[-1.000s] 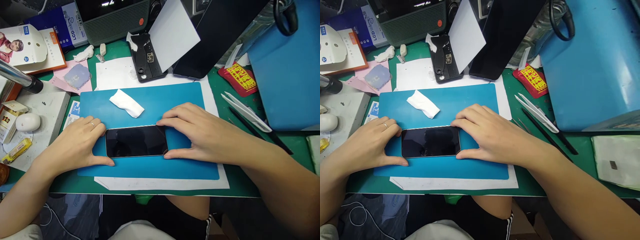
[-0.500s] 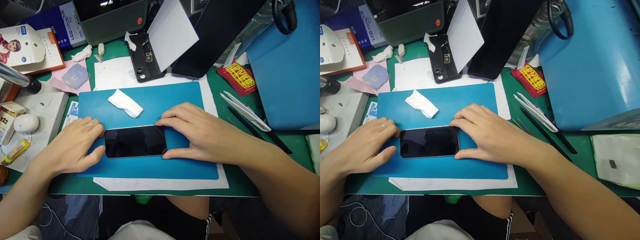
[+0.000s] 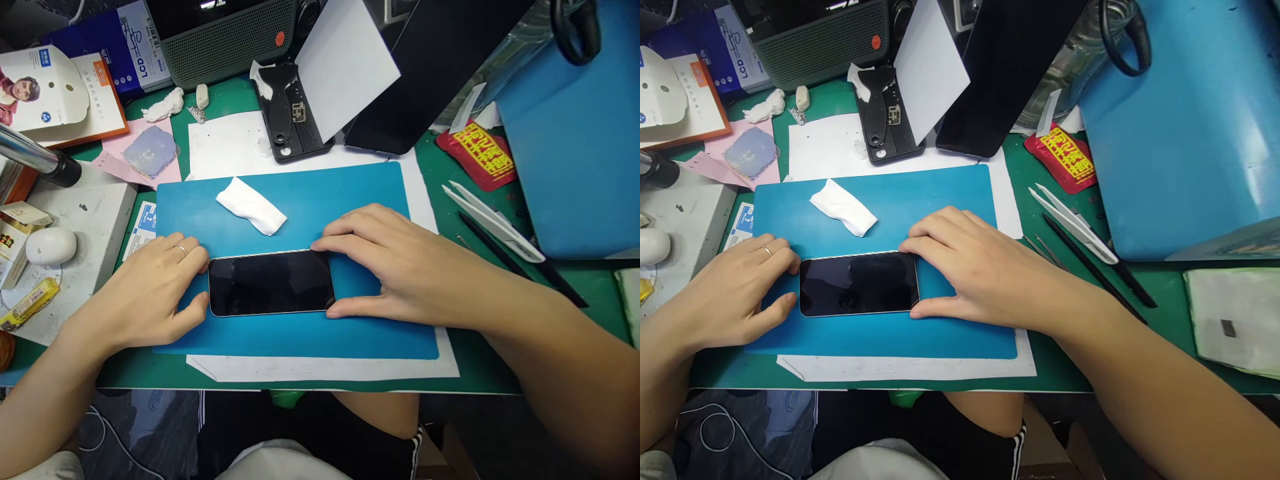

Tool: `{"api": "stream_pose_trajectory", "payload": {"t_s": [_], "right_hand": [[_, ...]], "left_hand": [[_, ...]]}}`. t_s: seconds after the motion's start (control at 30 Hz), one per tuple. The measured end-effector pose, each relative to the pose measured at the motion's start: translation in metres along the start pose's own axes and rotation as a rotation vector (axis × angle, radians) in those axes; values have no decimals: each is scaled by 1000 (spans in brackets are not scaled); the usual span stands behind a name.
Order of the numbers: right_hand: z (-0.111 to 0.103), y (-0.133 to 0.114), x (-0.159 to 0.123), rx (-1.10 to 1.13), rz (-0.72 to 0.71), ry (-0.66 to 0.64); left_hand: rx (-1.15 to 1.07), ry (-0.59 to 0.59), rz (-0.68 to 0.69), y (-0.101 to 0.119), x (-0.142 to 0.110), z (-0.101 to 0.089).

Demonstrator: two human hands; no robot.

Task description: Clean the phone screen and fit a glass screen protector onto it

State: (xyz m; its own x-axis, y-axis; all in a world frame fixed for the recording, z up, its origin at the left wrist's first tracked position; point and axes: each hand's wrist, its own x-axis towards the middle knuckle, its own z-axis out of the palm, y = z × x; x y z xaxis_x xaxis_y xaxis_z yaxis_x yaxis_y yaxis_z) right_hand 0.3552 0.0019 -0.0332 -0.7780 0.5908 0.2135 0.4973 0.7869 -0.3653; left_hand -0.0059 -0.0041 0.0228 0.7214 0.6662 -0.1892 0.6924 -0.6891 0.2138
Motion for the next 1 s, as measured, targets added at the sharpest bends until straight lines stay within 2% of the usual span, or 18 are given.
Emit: {"api": "stream_pose_trajectory", "payload": {"t_s": [0.47,0.63,1.0], "right_hand": [[-3,-1,0,16,-1,0],[-6,-1,1,33,10,-41],[-5,-2,1,25,5,-10]], "left_hand": [[23,-19,-37,2,0,1],[33,-22,-27,2,1,-1],[48,-15,-32,0,-3,2]]}}
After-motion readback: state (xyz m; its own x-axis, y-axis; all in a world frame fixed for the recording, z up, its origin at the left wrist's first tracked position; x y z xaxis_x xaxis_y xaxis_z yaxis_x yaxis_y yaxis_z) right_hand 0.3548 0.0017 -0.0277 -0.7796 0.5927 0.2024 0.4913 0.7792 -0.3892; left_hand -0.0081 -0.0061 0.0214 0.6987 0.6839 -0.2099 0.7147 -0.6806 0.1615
